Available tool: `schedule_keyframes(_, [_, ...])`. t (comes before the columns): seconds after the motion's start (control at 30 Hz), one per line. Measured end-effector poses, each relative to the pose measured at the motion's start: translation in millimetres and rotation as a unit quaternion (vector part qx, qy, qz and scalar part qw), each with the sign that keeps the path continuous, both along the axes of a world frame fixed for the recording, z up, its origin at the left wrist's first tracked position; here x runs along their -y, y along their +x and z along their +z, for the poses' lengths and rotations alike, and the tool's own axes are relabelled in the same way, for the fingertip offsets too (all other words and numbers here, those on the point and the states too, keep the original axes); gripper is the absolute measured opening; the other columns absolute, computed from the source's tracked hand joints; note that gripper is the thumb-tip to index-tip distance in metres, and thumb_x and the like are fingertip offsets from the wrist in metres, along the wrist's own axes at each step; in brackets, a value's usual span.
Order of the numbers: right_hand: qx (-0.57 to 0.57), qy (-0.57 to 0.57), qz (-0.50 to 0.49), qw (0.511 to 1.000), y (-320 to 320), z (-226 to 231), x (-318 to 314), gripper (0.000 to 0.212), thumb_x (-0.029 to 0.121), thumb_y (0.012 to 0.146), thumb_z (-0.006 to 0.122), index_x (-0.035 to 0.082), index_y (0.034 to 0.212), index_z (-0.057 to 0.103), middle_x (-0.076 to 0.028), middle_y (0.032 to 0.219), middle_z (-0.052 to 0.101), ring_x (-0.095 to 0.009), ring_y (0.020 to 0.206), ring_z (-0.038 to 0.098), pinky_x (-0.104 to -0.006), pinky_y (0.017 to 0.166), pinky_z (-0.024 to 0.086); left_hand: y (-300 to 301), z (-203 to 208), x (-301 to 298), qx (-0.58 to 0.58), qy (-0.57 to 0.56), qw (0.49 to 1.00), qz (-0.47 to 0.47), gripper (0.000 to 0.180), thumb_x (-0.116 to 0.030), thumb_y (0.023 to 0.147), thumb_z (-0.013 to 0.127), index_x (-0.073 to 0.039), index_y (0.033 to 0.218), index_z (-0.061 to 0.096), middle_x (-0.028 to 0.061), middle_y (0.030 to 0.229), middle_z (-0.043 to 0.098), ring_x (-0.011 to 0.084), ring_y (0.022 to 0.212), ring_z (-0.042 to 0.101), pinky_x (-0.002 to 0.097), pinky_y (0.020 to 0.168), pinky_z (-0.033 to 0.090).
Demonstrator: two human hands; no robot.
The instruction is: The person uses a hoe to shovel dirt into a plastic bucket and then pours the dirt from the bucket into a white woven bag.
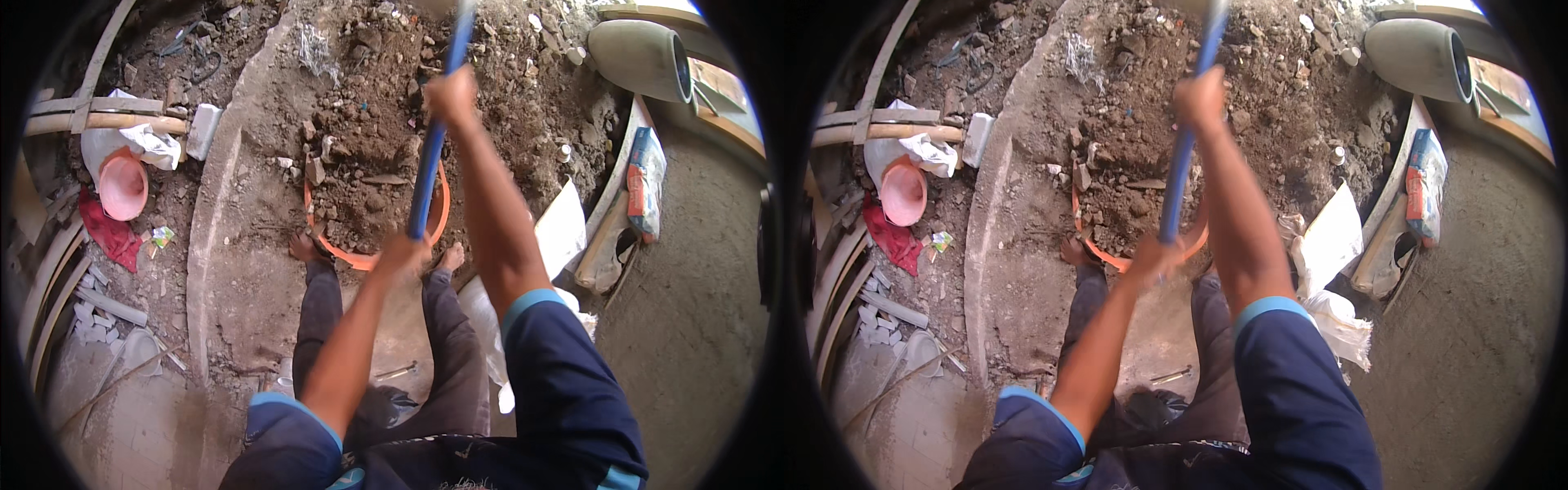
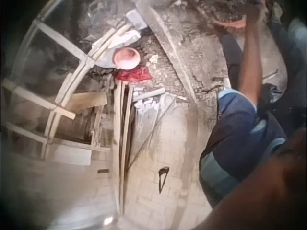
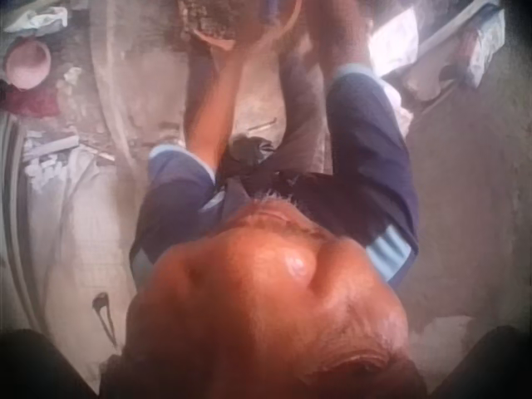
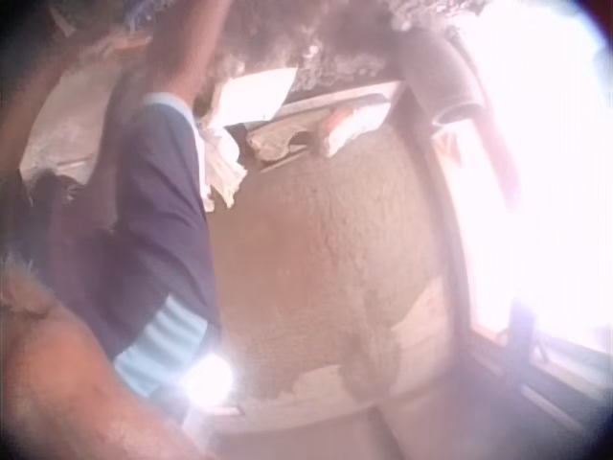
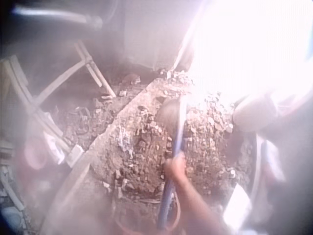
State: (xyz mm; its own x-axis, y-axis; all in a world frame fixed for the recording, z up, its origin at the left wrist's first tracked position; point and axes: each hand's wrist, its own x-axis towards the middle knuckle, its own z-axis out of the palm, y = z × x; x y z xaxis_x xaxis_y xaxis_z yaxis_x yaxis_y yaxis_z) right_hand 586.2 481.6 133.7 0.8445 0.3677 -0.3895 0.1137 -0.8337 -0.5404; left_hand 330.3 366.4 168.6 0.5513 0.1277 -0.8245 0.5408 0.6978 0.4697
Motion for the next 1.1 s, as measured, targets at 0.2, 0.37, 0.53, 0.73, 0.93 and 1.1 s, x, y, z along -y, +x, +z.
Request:
schedule_keyframes(0.2, [-0.121, -0.092, 0.049, 0.987, -153, 4, 73, 0.037, 0.008, 0.078, 0.057, -0.007, 0.107, 0.041, -0.033, 0.092, 0.062, -0.047, 0.089, 0.063, -0.0497, 0.08, 0.05, -137, 62, 100, -0.109, -0.138, 0.982, 0.071, 0.009, -0.006, 0.069, 0.065, -0.003, 0.074, 0.057, 0.0047, 0.055, 0.053, 0.0128, 0.042, 0.05, 0.0277, 0.039, 0.039])
schedule_keyframes(0.37, [-0.143, -0.099, 0.059, 0.983, -206, 40, 130, 0.032, 0.006, 0.077, 0.057, -0.006, 0.102, 0.042, -0.034, 0.09, 0.061, -0.049, 0.088, 0.062, -0.0517, 0.077, 0.049, -167, 118, 148, -0.108, -0.199, 0.97, 0.09, 0.006, -0.005, 0.071, 0.062, -0.001, 0.073, 0.058, 0.0052, 0.054, 0.054, 0.0149, 0.042, 0.052, 0.0282, 0.044, 0.042])
schedule_keyframes(0.53, [-0.16, -0.035, 0.044, 0.986, -264, 89, 187, 0.029, 0.006, 0.077, 0.057, -0.005, 0.1, 0.042, -0.032, 0.082, 0.061, -0.049, 0.082, 0.061, -0.0538, 0.071, 0.047, -235, 160, 195, -0.129, -0.226, 0.965, 0.035, 0.007, -0.002, 0.069, 0.065, 0.0, 0.074, 0.06, 0.0068, 0.058, 0.057, 0.015, 0.046, 0.054, 0.028, 0.046, 0.044])
schedule_keyframes(0.73, [-0.18, -0.047, 0.041, 0.982, -270, 126, 226, 0.037, 0.009, 0.074, 0.058, -0.002, 0.106, 0.043, -0.03, 0.083, 0.061, -0.049, 0.082, 0.06, -0.0521, 0.071, 0.047, -256, 190, 235, -0.113, -0.214, 0.97, 0.006, 0.013, -0.014, 0.079, 0.068, -0.002, 0.078, 0.063, 0.01, 0.061, 0.061, 0.0182, 0.052, 0.061, 0.0307, 0.047, 0.046])
schedule_keyframes(0.93, [-0.088, 0.047, 0.034, 0.994, -117, 92, 108, 0.038, 0.005, 0.077, 0.057, -0.003, 0.111, 0.04, -0.021, 0.08, 0.059, -0.031, 0.066, 0.064, -0.0415, 0.055, 0.05, -105, 55, 126, -0.048, 0.176, 0.976, -0.116, 0.029, -0.03, 0.085, 0.062, -0.003, 0.077, 0.064, 0.0211, 0.07, 0.064, 0.0342, 0.073, 0.068, 0.0413, 0.064, 0.051])
schedule_keyframes(1.1, [0.023, 0.067, 0.002, 0.998, 43, 30, -65, 0.025, 0.009, 0.086, 0.055, -0.011, 0.102, 0.053, -0.014, 0.07, 0.063, -0.019, 0.061, 0.065, -0.0289, 0.044, 0.052, 57, -40, -46, -0.008, 0.191, 0.981, -0.01, 0.012, -0.014, 0.08, 0.063, -0.002, 0.082, 0.061, 0.0049, 0.06, 0.056, 0.0157, 0.05, 0.054, 0.0343, 0.049, 0.043])
